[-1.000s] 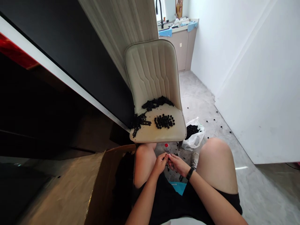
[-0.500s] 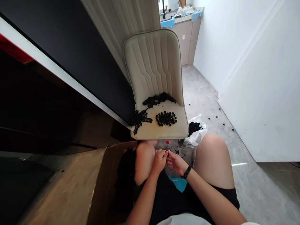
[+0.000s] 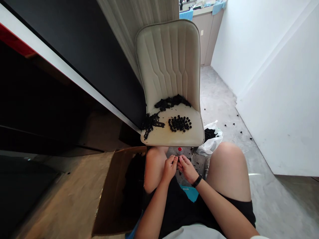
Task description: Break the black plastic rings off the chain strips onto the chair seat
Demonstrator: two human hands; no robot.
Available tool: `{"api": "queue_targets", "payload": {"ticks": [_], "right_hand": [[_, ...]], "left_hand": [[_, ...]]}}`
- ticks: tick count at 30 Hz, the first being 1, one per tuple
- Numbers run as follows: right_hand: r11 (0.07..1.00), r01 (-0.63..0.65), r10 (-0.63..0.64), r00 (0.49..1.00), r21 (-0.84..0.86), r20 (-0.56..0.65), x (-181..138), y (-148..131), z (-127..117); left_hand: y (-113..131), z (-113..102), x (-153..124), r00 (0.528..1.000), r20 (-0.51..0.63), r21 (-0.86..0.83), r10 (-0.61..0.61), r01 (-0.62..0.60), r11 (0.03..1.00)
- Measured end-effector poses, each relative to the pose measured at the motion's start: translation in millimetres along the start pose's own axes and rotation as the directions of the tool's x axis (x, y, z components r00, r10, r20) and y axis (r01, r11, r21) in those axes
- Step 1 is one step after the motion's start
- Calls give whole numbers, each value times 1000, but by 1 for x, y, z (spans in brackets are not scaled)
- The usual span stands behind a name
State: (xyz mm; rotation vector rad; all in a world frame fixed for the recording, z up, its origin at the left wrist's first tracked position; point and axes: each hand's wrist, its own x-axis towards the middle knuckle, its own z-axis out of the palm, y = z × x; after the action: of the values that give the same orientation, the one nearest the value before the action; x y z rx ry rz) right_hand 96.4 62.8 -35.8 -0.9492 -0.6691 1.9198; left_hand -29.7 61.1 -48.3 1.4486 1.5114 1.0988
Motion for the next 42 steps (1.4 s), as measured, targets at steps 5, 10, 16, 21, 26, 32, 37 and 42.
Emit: {"api": "queue_targets", "payload": {"ticks": [5,10,16,21,26,32,37,42], "right_hand": [[996,-5,3,1000,90,13,-1,0,3],[986,-29,16,997,164,81,-5,-4,7],[985,-141,121,975,101,187,-9,-16,6],[961,-236,203,956,144,213,-6,-19,-1],[994,-10,14,999,-104,38,1,-8,-9],[738,243,-224,968,-629,112,5,-22,-24],[561,300,-226,952,-771,206,5,-46,-39],[652,218,-237,968,-726,77,8,-69,-56]], "left_hand": [[3,0,-5,1000,-29,-35,9,-10,999],[0,-6,-6,995,-83,-101,-52,43,994],[-4,-16,-7,999,-4,-129,-37,36,991],[-5,-20,-7,995,36,35,96,-97,995],[-9,-19,-5,990,33,96,138,-141,985],[-3,-21,-5,992,52,102,119,-124,987],[-3,-34,-6,991,28,117,129,-132,984],[-10,-50,-10,977,-209,59,41,-29,998]]}}
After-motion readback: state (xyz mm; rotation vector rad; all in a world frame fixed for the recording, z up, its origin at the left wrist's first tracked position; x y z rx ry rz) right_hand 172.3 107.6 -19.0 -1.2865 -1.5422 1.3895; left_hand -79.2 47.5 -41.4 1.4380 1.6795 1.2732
